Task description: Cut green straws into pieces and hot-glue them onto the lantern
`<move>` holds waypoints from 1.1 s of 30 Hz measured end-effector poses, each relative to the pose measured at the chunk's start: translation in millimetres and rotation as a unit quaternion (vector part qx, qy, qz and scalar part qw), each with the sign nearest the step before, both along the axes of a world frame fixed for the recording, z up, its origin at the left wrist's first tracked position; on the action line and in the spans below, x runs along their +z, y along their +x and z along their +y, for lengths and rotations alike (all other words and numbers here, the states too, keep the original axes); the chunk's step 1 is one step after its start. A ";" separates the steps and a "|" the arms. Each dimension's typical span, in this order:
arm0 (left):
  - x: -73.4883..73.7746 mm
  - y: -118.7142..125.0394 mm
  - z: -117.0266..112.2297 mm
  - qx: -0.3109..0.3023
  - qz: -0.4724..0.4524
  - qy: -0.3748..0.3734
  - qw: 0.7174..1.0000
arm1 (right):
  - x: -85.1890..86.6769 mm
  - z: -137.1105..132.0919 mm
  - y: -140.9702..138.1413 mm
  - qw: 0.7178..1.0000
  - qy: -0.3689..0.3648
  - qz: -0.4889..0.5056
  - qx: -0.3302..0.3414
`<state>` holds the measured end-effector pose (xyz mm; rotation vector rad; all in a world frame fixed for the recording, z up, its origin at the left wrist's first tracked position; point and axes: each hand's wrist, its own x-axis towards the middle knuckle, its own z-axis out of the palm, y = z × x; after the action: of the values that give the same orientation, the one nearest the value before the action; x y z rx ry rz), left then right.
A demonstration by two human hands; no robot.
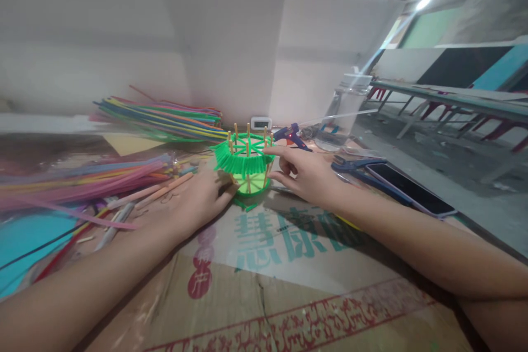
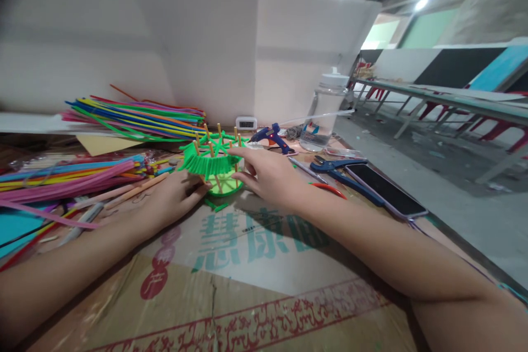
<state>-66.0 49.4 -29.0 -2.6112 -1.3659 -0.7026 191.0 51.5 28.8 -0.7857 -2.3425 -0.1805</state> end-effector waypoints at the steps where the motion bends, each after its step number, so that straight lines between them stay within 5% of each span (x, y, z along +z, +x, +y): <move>1: 0.3 0.1 -0.2 -0.001 0.000 0.000 1.000 | -0.3 0.1 -0.2 1.000 -0.002 0.002 0.001; 13: 1.2 -0.7 0.0 -0.005 -0.008 -0.005 1.000 | -6.6 -1.3 -5.3 0.988 -0.143 0.063 0.022; 33: 1.1 0.3 1.3 -0.004 -0.001 -0.003 1.000 | -30.2 0.8 1.1 0.995 0.027 0.085 0.046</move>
<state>-65.7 50.7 -27.9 -2.6238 -1.3600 -0.7027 192.1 52.3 -1.4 -0.6397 -2.1991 -0.1312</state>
